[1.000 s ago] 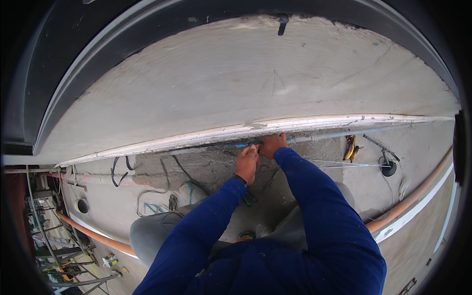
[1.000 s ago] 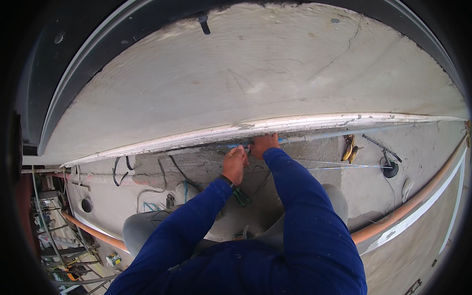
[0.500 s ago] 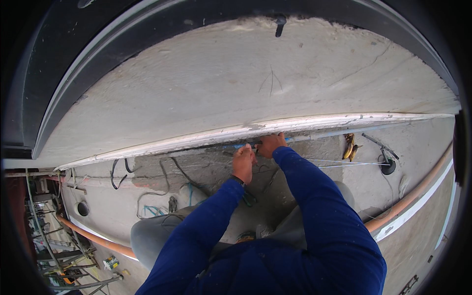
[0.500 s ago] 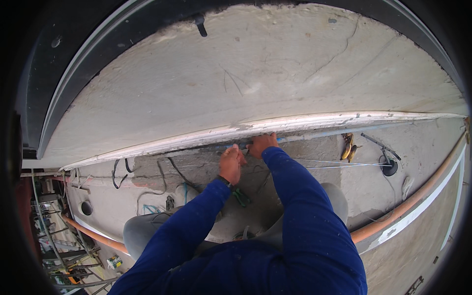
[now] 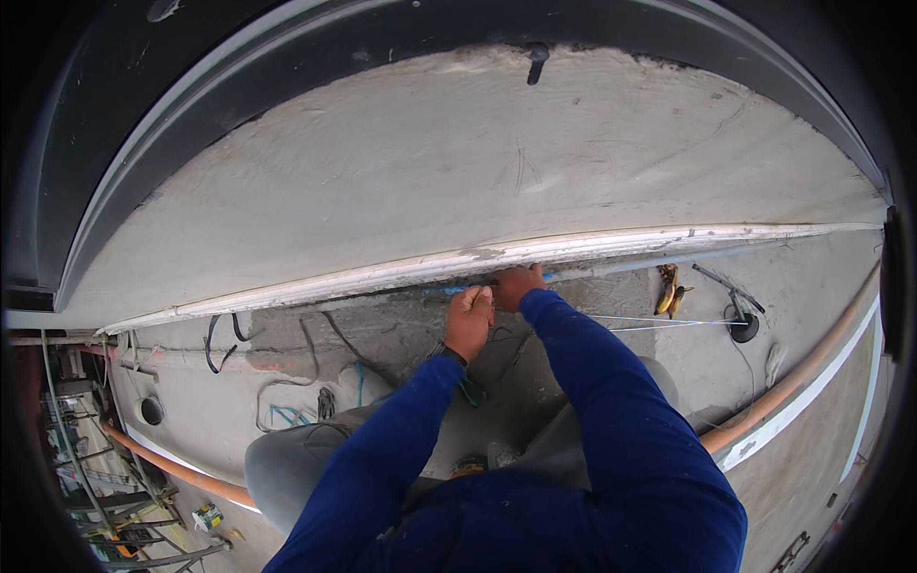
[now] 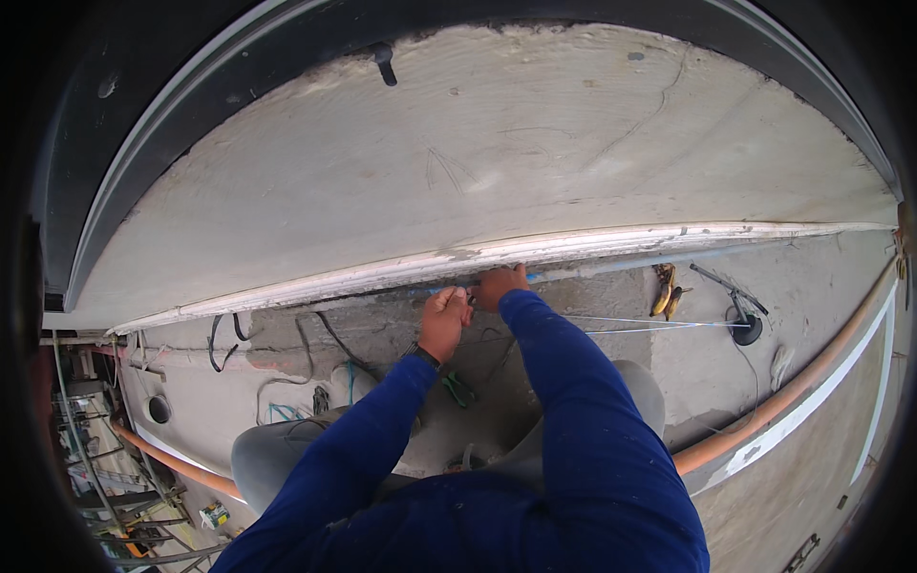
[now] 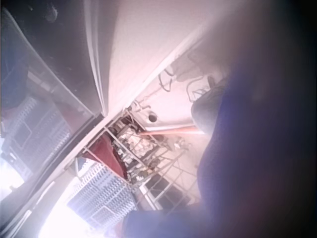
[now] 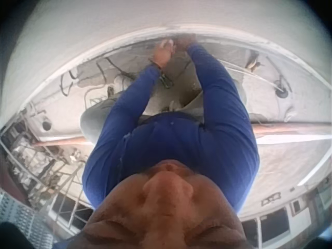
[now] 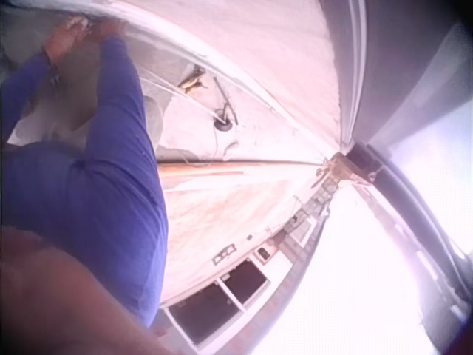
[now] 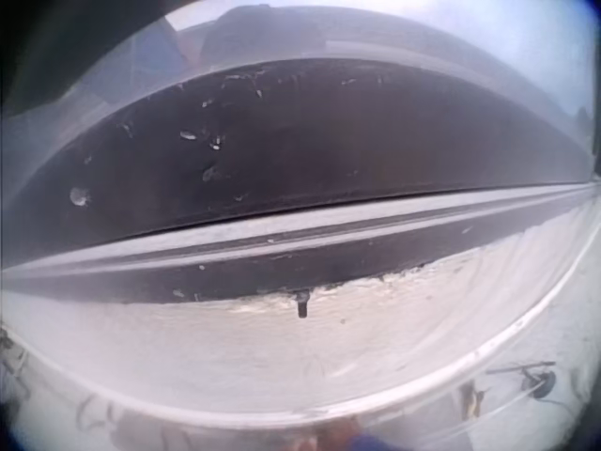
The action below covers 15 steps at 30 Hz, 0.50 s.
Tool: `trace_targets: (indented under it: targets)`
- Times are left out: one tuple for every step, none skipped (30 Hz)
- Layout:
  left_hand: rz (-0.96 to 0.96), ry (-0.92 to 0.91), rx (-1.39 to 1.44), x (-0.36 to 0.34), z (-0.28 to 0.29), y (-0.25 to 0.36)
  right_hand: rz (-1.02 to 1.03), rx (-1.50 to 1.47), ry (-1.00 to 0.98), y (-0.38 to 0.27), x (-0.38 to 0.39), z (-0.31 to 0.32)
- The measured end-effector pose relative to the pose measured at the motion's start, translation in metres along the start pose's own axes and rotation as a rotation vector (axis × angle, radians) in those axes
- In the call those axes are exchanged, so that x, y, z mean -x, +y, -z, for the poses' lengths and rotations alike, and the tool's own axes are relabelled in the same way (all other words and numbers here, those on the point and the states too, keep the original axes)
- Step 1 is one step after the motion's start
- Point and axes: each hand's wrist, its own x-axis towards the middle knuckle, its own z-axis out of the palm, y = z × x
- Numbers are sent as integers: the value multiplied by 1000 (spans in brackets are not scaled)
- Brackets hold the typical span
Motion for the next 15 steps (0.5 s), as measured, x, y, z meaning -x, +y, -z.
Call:
trace_targets:
  targets:
    - [11, 13, -11, -2, -5, -1, -10, 20, 3, -2, 0, 2]
    - [21, 25, -44, -3, -7, -1, -22, 37, 8, -4, 0, 3]
    - [35, 35, -79, -3, -5, -5, -20, 37, 0, -5, 1, 1]
    - [41, 38, -114, -6, -8, -4, -25, 38, 1, -3, 1, 2]
    - [43, 48, -122, -6, -11, -4, -32, 36, 2, -1, 2, 4]
    - [49, 55, -131, -5, -14, -3, -23, 22, -13, -1, 9, 11]
    - [75, 70, -99, -3, -17, 2, -28, 6, -20, 0, 17, 20]
    - [102, 51, -53, -3, -27, 8, -42, -18, 6, 8, 20, 17]
    - [91, 60, -30, -2, -29, 11, -56, -19, 15, 14, 13, 6]
    - [52, 55, -19, -3, -17, 9, -22, -11, 36, 4, 10, 4]
    - [97, 62, -11, -3, -10, 12, 1, 42, 41, -2, 10, 5]
    - [110, 83, 19, -5, -7, 6, 3, 41, 26, -7, 10, 9]
    - [125, 118, 34, -6, -7, 7, 9, -14, 32, -8, 11, 8]
    - [122, 91, 40, -9, -10, 5, -4, -7, 46, -2, 14, 8]
    - [121, 69, 39, -9, -11, 8, -11, -7, 56, 0, 17, 6]
